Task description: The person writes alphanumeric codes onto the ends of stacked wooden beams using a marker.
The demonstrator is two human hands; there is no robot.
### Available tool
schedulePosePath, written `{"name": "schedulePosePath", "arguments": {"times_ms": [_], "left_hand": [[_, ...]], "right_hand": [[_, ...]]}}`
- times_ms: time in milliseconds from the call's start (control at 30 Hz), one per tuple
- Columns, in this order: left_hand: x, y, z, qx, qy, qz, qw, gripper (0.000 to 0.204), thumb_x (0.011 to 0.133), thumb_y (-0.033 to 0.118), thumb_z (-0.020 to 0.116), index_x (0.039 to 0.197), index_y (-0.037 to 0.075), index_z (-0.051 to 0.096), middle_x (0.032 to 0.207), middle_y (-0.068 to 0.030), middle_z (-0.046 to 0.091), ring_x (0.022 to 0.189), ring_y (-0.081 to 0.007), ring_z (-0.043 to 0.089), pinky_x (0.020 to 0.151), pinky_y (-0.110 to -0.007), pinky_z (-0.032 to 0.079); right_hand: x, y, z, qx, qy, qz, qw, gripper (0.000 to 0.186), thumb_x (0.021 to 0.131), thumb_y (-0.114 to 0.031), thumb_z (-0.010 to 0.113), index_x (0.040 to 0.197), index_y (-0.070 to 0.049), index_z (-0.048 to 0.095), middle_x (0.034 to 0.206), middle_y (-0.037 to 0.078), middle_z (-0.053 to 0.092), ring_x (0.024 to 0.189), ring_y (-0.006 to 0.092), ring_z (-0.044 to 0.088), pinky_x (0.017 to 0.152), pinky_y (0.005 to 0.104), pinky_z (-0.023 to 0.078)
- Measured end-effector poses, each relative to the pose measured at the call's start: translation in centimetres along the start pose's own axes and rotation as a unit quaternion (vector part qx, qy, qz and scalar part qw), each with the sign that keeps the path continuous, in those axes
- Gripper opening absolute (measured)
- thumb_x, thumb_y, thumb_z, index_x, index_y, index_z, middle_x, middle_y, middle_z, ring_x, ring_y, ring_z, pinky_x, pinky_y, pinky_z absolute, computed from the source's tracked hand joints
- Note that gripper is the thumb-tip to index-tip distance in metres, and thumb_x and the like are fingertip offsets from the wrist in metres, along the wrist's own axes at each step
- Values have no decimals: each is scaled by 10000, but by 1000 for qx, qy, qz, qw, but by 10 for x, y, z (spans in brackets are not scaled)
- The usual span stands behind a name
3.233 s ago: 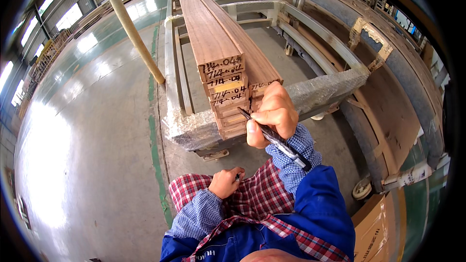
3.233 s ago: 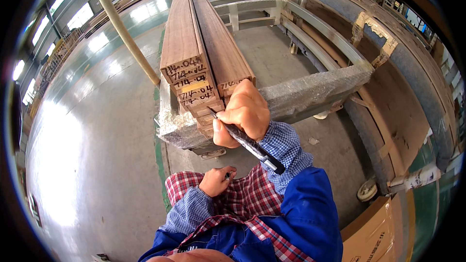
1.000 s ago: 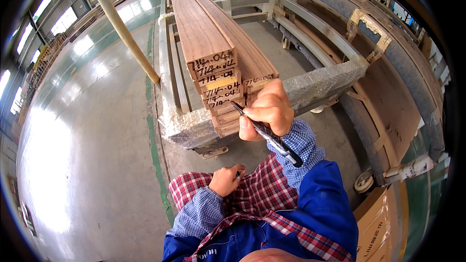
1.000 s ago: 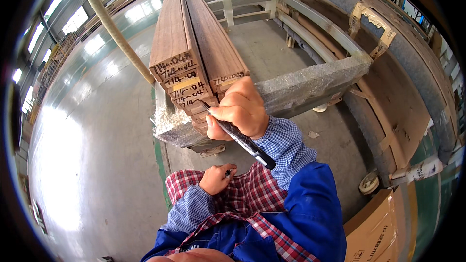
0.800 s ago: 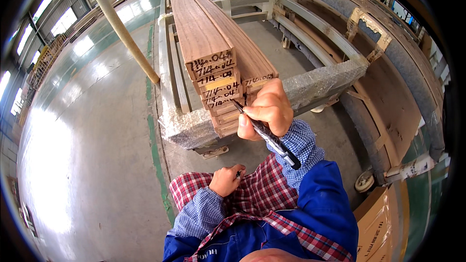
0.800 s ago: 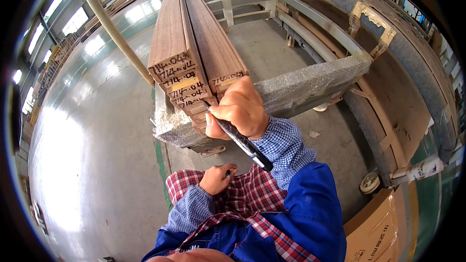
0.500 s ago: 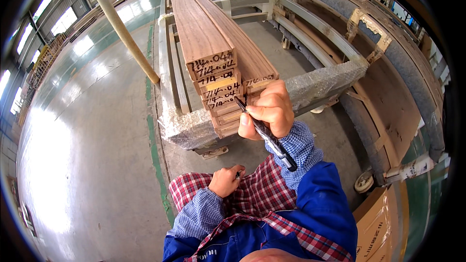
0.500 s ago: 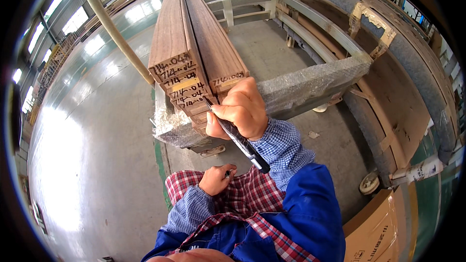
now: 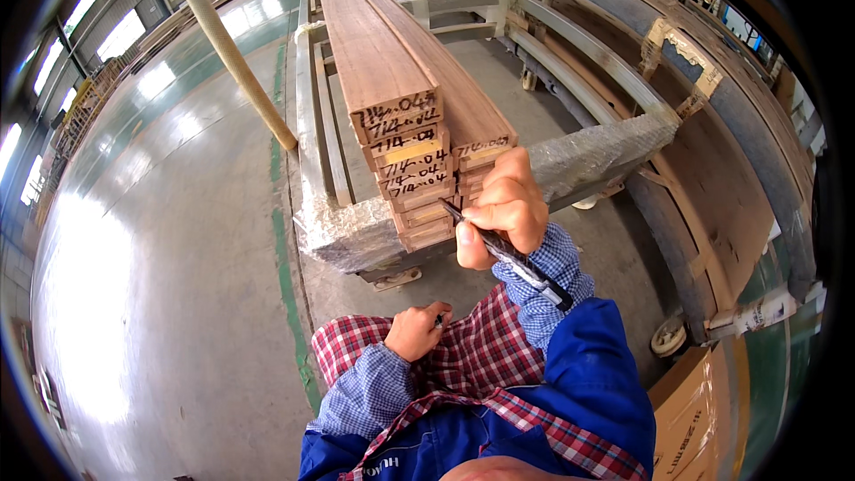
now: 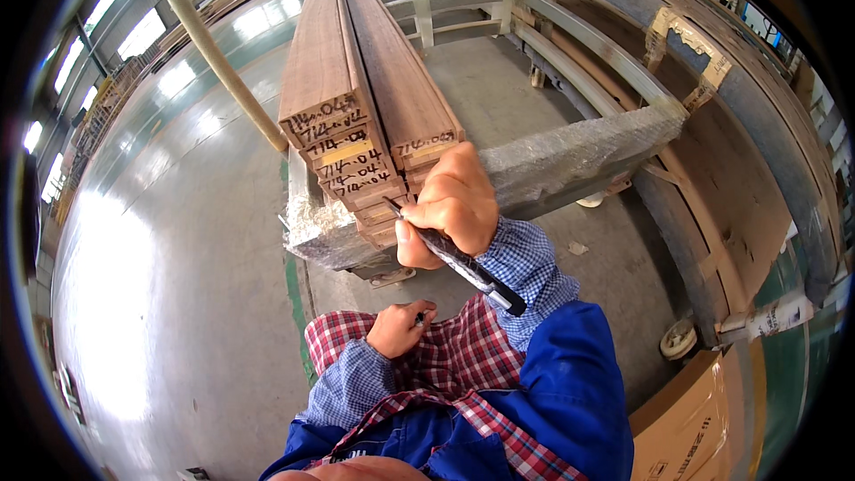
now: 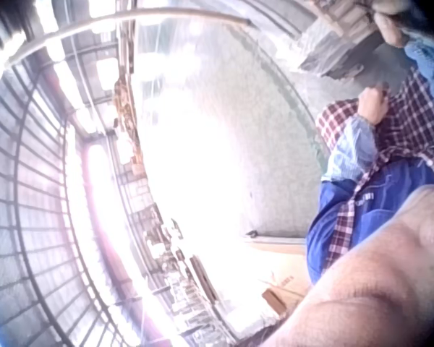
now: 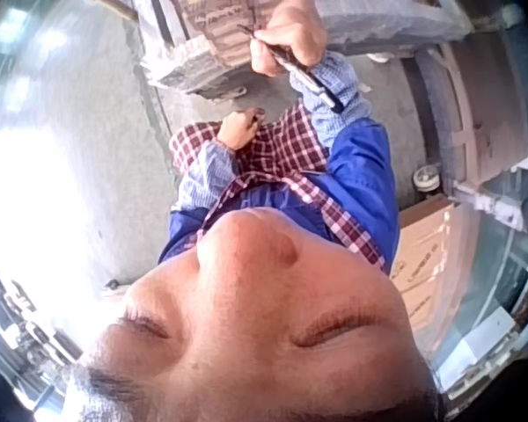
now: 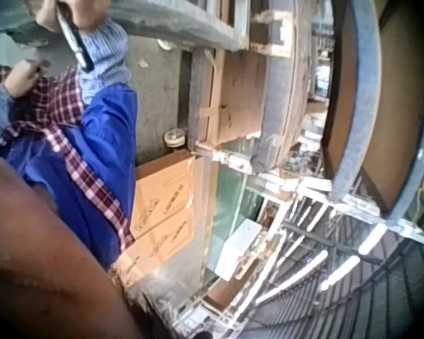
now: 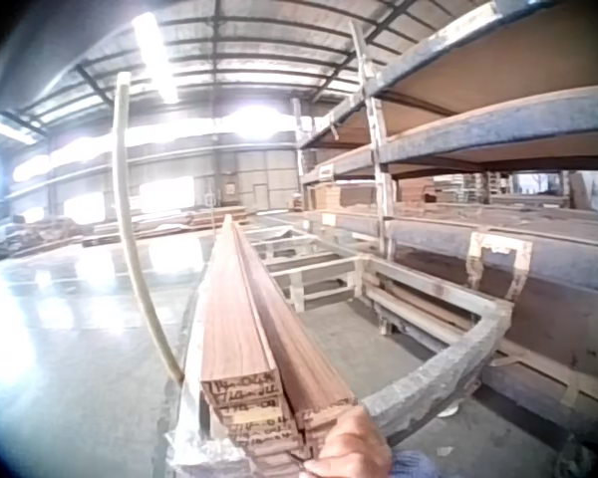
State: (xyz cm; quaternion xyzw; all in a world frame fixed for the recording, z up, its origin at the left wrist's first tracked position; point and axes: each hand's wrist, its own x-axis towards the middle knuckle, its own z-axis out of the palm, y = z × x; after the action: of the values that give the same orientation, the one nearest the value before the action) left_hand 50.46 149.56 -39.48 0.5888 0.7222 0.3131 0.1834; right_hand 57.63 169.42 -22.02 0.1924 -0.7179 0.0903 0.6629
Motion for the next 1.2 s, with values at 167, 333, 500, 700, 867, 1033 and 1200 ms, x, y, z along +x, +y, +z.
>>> {"name": "schedulePosePath", "arguments": {"times_ms": [167,333,500,700,867,1033,1200], "left_hand": [[3,9,-7,-6,-46,-40,998,167,848,124,584,1005,106,638,823,-197,671,757,-401,646,684,-465,527],[1,8,-6,-6,-35,-23,999,187,842,113,580,1022,106,630,823,-194,672,759,-398,648,683,-468,528],[1,8,-7,-7,-54,-34,998,193,838,109,580,1025,107,629,821,-195,672,757,-395,649,679,-468,529],[1,10,-7,-7,-48,-37,998,202,829,98,572,1021,111,630,818,-195,671,752,-393,649,673,-467,528],[2,8,-6,-4,-51,-27,998,211,811,86,569,1013,106,629,814,-194,670,753,-395,647,678,-466,525],[2,11,-9,-6,-64,-39,997,220,806,81,572,1018,106,628,827,-187,675,767,-392,649,694,-465,525],[1,6,-4,-7,-49,-20,999,214,816,88,574,1021,105,634,842,-185,678,778,-392,651,703,-465,528]], "right_hand": [[-2,-10,9,-45,-64,-6,997,329,677,-183,810,925,-121,603,779,-41,610,688,163,514,681,327,417],[-7,-11,13,-63,-56,4,996,335,674,-164,809,939,-118,610,820,-44,628,694,158,515,683,326,419],[-2,-12,14,-77,-62,1,995,349,660,-151,816,941,-119,611,815,-48,615,697,158,516,677,324,419],[-5,-11,15,-73,-49,1,996,344,651,-135,808,934,-115,614,821,-42,621,697,163,521,681,319,425],[-5,-9,12,-61,-58,4,996,316,644,-112,786,911,-111,616,803,-37,621,695,169,519,677,318,437],[-6,-8,13,-64,-37,4,997,302,645,-107,778,899,-102,614,794,-28,626,694,177,517,657,317,449],[-3,-9,10,-50,-47,0,998,299,648,-111,779,895,-95,611,793,-26,621,695,177,515,654,314,451]]}}
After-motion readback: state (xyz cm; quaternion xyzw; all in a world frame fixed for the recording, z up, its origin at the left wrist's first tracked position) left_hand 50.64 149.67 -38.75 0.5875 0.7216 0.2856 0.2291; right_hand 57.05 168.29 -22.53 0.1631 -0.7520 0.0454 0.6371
